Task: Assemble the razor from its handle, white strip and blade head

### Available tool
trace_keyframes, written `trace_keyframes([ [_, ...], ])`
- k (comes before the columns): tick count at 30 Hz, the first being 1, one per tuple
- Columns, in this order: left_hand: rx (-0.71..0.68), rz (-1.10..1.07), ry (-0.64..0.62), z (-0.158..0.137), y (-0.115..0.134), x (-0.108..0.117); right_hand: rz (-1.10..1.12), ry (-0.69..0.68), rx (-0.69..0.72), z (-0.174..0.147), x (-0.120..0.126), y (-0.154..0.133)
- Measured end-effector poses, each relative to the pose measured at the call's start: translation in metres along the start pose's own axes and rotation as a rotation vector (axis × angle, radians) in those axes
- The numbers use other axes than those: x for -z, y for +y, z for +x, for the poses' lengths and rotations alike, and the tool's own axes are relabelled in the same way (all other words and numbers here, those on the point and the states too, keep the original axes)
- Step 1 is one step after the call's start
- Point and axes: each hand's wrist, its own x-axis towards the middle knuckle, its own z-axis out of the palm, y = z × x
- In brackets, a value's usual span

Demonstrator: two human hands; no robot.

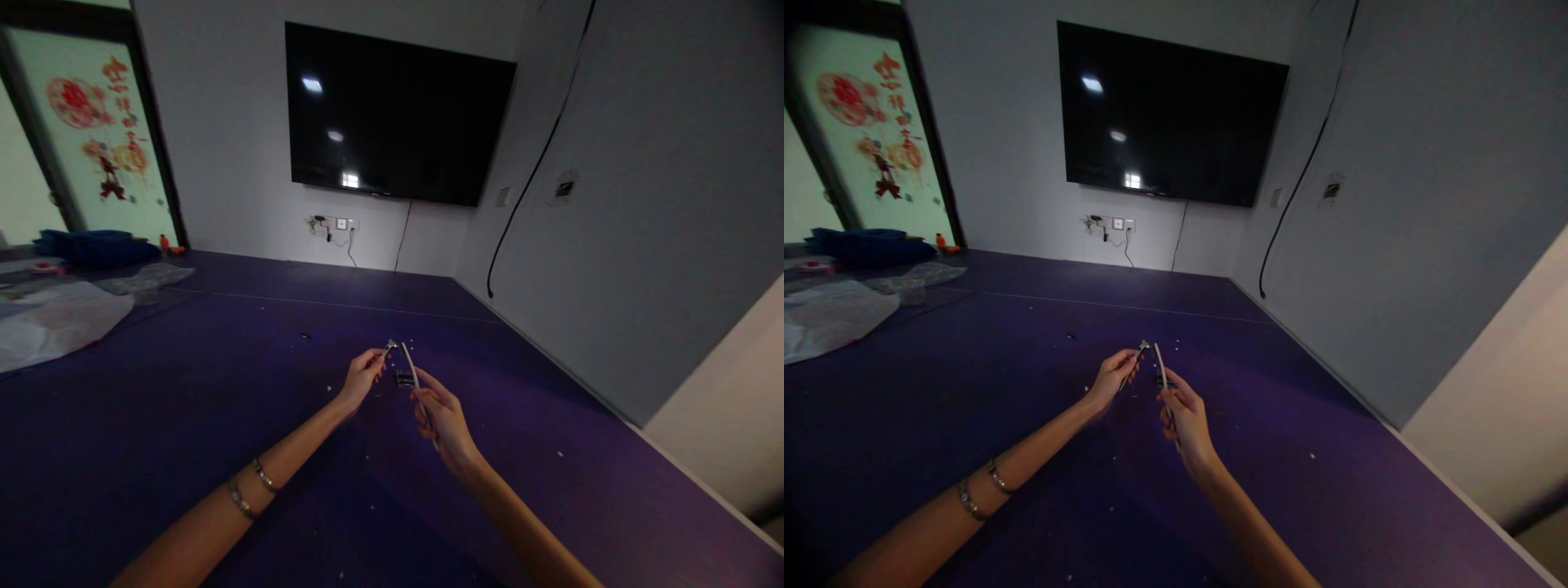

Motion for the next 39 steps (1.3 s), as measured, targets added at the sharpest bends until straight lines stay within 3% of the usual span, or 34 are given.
trace_keyframes([
  [24,-0.010,0.020,0.046,-0.005,0.005,-0.002,0.134,0.027,0.024,-0.005,-0.011,0.014],
  [39,0.054,-0.062,0.019,-0.017,0.005,-0.014,0.200,0.045,-0.001,-0.012,-0.018,0.012],
])
